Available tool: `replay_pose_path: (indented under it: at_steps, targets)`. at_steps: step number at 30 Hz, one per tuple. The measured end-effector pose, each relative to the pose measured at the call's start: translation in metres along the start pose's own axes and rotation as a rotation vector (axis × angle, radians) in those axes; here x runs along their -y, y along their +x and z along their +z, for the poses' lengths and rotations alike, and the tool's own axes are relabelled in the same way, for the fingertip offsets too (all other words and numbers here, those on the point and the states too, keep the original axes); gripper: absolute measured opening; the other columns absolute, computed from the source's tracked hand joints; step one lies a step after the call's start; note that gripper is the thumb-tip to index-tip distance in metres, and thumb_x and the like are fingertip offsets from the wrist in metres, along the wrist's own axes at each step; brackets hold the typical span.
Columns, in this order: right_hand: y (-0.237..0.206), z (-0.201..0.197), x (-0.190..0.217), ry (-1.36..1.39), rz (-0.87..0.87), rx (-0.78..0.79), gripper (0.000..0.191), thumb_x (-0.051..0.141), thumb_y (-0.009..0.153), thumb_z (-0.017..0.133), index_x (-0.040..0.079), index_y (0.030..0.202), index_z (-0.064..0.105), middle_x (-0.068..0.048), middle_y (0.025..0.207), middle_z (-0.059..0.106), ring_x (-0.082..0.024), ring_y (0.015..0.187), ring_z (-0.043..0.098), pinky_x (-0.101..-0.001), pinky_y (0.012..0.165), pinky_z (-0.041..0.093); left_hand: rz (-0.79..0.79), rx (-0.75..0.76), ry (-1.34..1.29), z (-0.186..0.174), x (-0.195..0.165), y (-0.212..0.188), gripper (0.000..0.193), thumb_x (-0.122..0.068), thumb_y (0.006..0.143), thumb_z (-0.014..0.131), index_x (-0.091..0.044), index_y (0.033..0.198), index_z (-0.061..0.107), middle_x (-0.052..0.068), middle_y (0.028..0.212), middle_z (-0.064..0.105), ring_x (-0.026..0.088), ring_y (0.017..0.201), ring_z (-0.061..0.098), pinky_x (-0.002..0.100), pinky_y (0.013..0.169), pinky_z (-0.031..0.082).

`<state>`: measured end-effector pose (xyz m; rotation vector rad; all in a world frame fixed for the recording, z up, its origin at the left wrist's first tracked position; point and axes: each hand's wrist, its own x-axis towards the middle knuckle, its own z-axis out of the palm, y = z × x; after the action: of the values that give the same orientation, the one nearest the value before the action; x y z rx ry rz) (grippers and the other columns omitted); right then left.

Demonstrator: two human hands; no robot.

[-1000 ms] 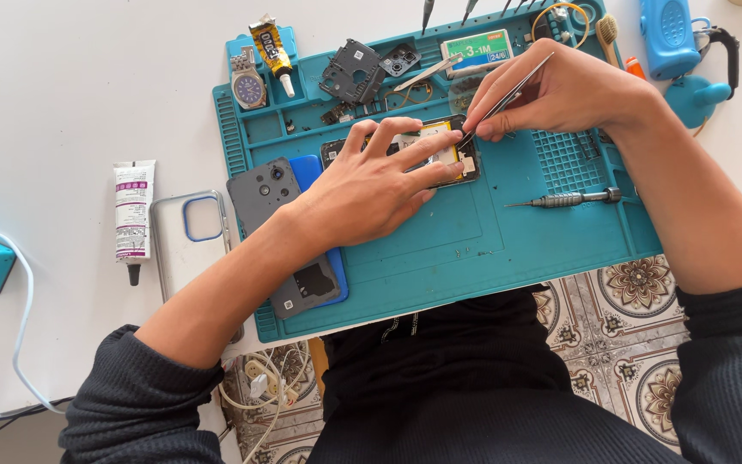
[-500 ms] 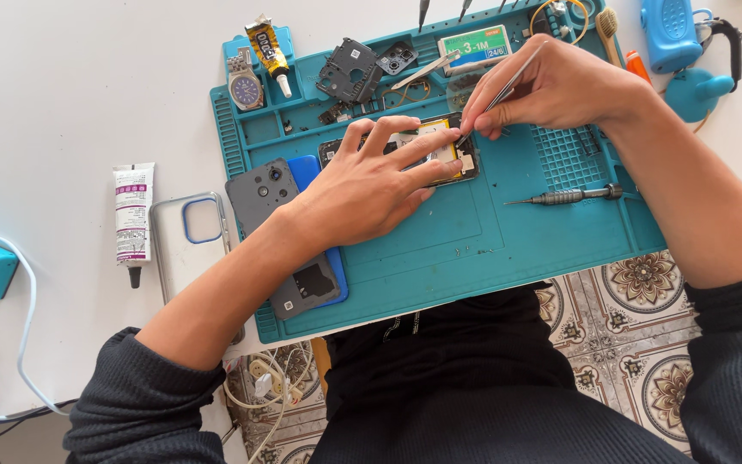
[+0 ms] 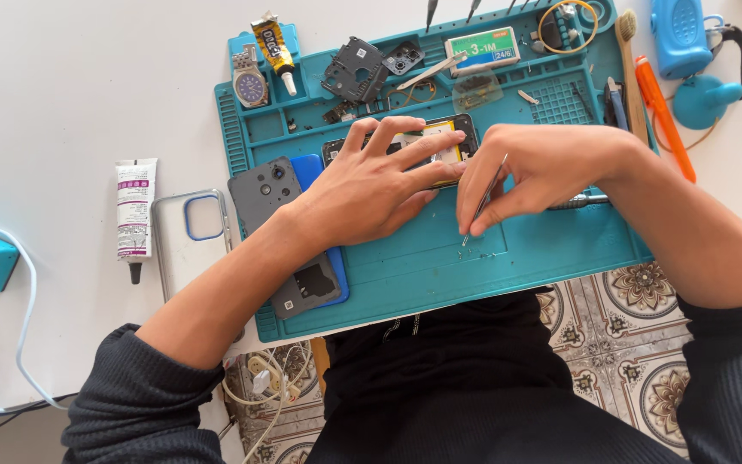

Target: The person repairs a disassembled smartphone on a repair mat. They use a screwdriver to unscrew screws from the phone's internal frame, set the screwdriver down, then use tweezers to lift and reposition small internal components, holding the phone up at the end to work on its edge.

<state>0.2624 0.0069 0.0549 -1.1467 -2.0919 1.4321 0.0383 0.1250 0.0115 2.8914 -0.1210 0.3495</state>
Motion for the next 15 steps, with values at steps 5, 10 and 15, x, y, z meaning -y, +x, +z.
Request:
replay_pose_path:
  at_steps: [5,10,15]
  targets:
    - [0.003,0.003,0.004,-0.065,0.116,0.055,0.021,0.018,0.078,0.081,0.013,0.098,0.084,0.0,0.092,0.084,-0.013,0.074,0.078,-0.028,0.062,0.063,-0.007,0.003,-0.013,0.0,0.0,0.0,0.042,-0.027,0.098,0.068,-0.028,0.139,0.059,-0.001,0.159,0.042,0.028,0.144,0.03,0.05,0.115,0.025]
    - [-0.004,-0.008,0.001,-0.085,0.07,-0.029,0.02,0.018,0.08,0.079,0.013,0.099,0.083,0.001,0.093,0.084,-0.011,0.076,0.078,-0.0277,0.056,0.061,-0.005,0.011,0.005,0.0,0.0,0.0,0.042,-0.028,0.099,0.066,-0.03,0.14,0.058,-0.002,0.159,0.042,0.027,0.145,0.031,0.05,0.114,0.026]
    - [-0.03,-0.035,-0.013,-0.122,-0.013,-0.367,0.019,0.018,0.089,0.075,0.01,0.106,0.079,-0.003,0.099,0.079,-0.01,0.087,0.077,-0.0251,0.076,0.065,0.004,0.006,0.03,0.002,0.002,-0.001,0.046,-0.028,0.102,0.063,-0.03,0.147,0.055,-0.001,0.159,0.042,0.027,0.144,0.031,0.05,0.112,0.026]
